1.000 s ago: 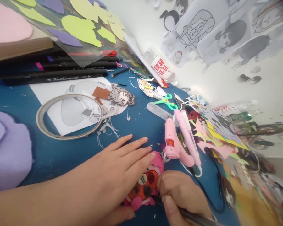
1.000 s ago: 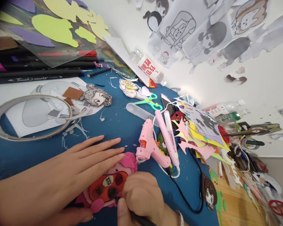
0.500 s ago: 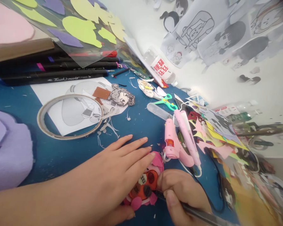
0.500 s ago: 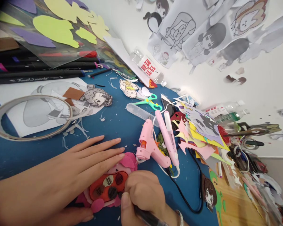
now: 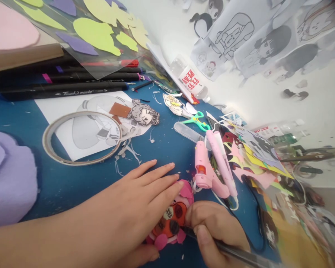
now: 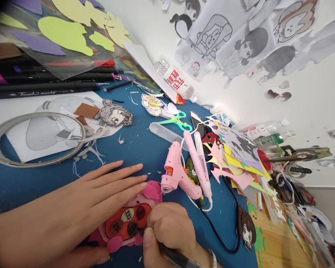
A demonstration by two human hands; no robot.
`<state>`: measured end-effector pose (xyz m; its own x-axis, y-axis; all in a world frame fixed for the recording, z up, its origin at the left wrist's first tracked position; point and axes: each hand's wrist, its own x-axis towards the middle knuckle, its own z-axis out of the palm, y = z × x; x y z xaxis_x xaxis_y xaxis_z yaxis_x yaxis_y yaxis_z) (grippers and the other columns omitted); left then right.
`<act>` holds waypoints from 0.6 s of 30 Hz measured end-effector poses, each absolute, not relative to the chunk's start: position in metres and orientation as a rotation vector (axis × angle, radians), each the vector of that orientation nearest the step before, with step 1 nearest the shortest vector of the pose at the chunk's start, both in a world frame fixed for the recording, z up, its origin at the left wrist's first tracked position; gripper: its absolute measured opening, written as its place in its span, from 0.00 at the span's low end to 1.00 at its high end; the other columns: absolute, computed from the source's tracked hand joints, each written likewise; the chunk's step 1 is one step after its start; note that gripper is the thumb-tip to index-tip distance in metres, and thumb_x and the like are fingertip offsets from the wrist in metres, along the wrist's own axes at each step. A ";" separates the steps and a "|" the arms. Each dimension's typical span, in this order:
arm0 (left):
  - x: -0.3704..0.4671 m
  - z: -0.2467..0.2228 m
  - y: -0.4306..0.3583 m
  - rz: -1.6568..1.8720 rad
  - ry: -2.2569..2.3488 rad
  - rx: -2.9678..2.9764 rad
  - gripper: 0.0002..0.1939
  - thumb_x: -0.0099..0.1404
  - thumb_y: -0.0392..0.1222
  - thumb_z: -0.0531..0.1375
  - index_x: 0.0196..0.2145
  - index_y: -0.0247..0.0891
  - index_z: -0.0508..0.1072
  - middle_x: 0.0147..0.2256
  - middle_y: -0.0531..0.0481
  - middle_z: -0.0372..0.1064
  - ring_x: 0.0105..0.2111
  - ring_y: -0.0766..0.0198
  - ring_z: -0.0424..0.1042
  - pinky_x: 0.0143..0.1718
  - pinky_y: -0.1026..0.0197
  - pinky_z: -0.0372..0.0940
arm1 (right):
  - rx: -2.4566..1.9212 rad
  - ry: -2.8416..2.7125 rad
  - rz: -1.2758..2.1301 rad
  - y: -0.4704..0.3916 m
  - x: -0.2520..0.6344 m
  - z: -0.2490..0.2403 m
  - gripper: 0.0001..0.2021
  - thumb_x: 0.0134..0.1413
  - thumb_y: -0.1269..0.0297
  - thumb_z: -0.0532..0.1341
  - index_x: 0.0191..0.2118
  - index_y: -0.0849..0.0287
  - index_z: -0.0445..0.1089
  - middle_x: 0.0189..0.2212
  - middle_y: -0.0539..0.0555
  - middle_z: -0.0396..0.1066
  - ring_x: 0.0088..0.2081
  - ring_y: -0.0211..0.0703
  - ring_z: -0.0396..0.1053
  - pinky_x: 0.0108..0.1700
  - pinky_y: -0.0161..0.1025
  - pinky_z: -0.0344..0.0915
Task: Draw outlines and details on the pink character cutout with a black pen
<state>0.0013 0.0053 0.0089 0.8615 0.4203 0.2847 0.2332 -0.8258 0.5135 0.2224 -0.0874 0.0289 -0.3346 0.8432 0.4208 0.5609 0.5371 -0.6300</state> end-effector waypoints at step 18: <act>0.000 0.008 0.005 0.584 0.487 2.650 0.47 0.58 0.63 0.73 0.68 0.41 0.65 0.69 0.55 0.62 0.72 0.63 0.55 0.72 0.62 0.25 | -1.031 -2.107 0.485 -0.082 0.220 0.026 0.14 0.75 0.74 0.46 0.34 0.57 0.57 0.22 0.49 0.61 0.25 0.36 0.60 0.29 0.34 0.62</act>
